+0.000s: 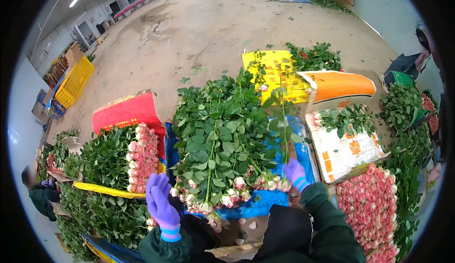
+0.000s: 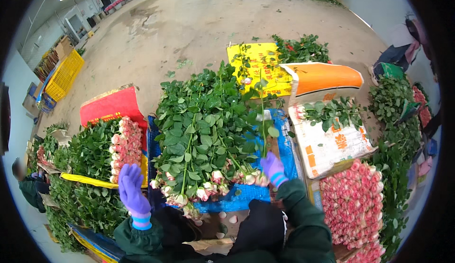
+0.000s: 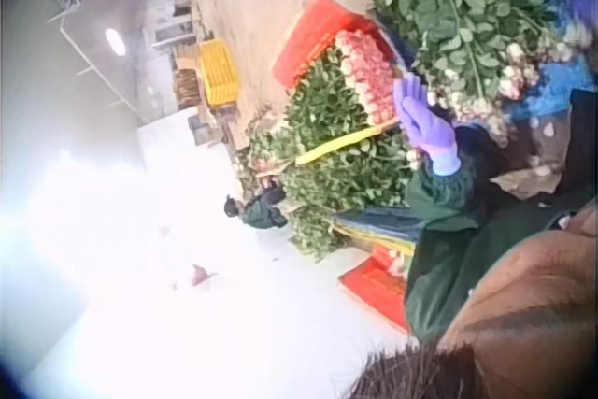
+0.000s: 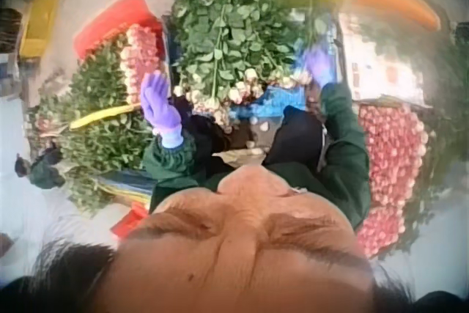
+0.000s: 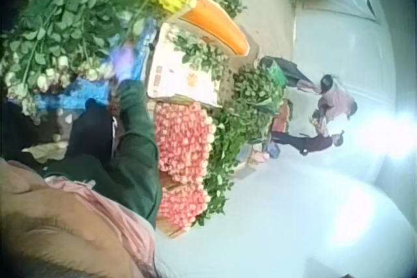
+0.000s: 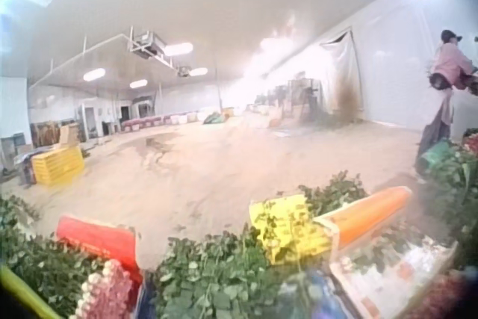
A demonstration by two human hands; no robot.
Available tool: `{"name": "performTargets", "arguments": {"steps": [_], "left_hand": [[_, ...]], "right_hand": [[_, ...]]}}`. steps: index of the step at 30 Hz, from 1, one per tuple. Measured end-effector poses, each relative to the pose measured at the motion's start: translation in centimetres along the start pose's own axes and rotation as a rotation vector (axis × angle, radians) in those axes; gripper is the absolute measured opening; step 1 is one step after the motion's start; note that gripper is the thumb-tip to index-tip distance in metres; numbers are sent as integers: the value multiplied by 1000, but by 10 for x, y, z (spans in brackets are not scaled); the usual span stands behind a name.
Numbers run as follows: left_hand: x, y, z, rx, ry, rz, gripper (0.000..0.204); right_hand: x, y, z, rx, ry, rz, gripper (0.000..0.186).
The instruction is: The person trims rose stems and removes leaves while seated among crates of pink roses. They repeatedly pick up stems, cut the ends, strip foliage, and place the trimmed roses into a blue crate.
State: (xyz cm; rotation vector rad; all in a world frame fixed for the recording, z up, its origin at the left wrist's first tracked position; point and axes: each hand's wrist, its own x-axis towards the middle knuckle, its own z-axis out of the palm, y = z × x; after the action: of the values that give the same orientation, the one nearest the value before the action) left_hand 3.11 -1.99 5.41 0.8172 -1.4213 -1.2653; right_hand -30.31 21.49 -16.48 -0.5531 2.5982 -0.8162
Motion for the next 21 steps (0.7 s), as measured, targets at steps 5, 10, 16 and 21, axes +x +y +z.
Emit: {"name": "performTargets", "arguments": {"steps": [5,10,16,21], "left_hand": [[18,12,19,40,-45,82,46],[31,1,0,76,13,51,48],[35,0,5,-27,-1,6,47],[25,3,-2,8,-55,-16,50]], "right_hand": [[240,-49,-111,-115,452,-282,35],[285,-144,-102,353,414,-200,27],[113,-105,-15,553,-10,-133,31],[46,-135,-28,523,-173,-172,31]]}}
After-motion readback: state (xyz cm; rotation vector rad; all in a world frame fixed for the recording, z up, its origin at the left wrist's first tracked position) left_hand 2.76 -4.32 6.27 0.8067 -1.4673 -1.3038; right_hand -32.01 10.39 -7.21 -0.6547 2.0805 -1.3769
